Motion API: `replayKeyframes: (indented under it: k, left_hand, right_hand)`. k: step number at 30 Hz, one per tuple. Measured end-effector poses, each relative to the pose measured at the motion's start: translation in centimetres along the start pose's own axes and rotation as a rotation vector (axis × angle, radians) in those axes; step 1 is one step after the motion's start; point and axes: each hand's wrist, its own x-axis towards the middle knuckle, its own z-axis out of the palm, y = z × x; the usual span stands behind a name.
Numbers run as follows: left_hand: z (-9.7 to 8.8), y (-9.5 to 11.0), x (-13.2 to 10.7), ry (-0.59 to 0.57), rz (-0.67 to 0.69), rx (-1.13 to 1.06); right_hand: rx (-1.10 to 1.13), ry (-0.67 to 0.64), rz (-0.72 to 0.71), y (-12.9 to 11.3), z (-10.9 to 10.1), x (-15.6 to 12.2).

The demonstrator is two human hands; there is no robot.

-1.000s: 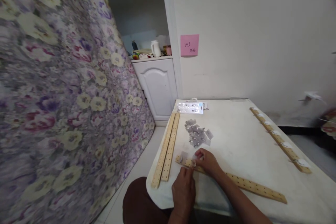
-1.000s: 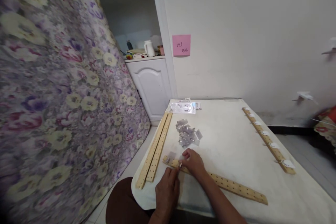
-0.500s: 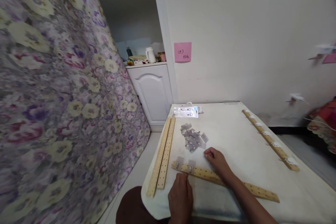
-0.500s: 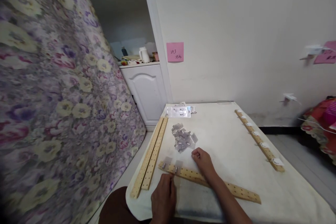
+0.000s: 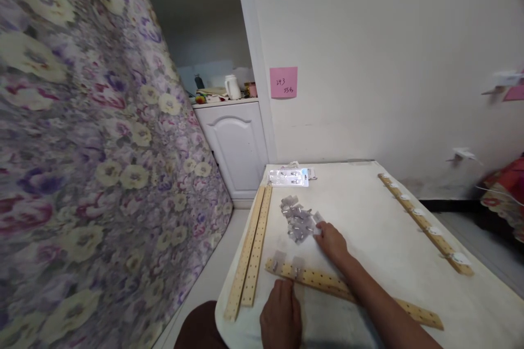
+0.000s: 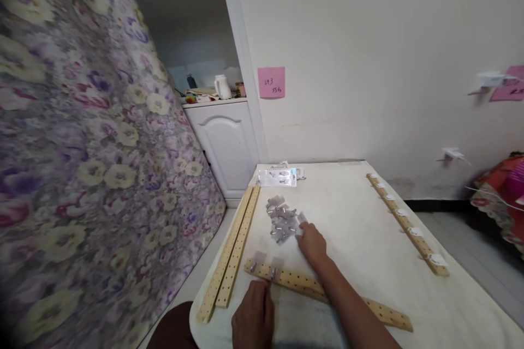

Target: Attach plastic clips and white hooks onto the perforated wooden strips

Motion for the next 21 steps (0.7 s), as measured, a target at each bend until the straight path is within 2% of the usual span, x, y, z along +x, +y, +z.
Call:
replayKeyframes:
  k: [5, 10, 13, 17, 21]
  left_hand:
    - [-0.5, 0.3, 0.0, 0.034, 0.015, -0.001]
    - [-1.5, 0.7, 0.0, 0.051, 0.047, -0.008]
    - [-1.8, 1.0, -0.1, 0.045, 0.040, -0.021]
    - [-2.1, 1.3, -0.1, 0.052, 0.036, -0.060]
    - [-2.4, 1.3, 0.0, 0.099, 0.020, -0.170]
  right_hand:
    - [0.022, 0.065, 0.020, 0.2, -0.1, -0.3]
    - [0.237, 0.136, -0.007, 0.7, -0.6, -0.7]
    - [0.540, 0.055, 0.001, 0.9, -0.9, -1.4]
    - [1.003, -0.112, 0.137, 0.6, -1.4, -3.6]
    - [1.221, -0.173, 0.201, 0.0, -2.2, -6.4]
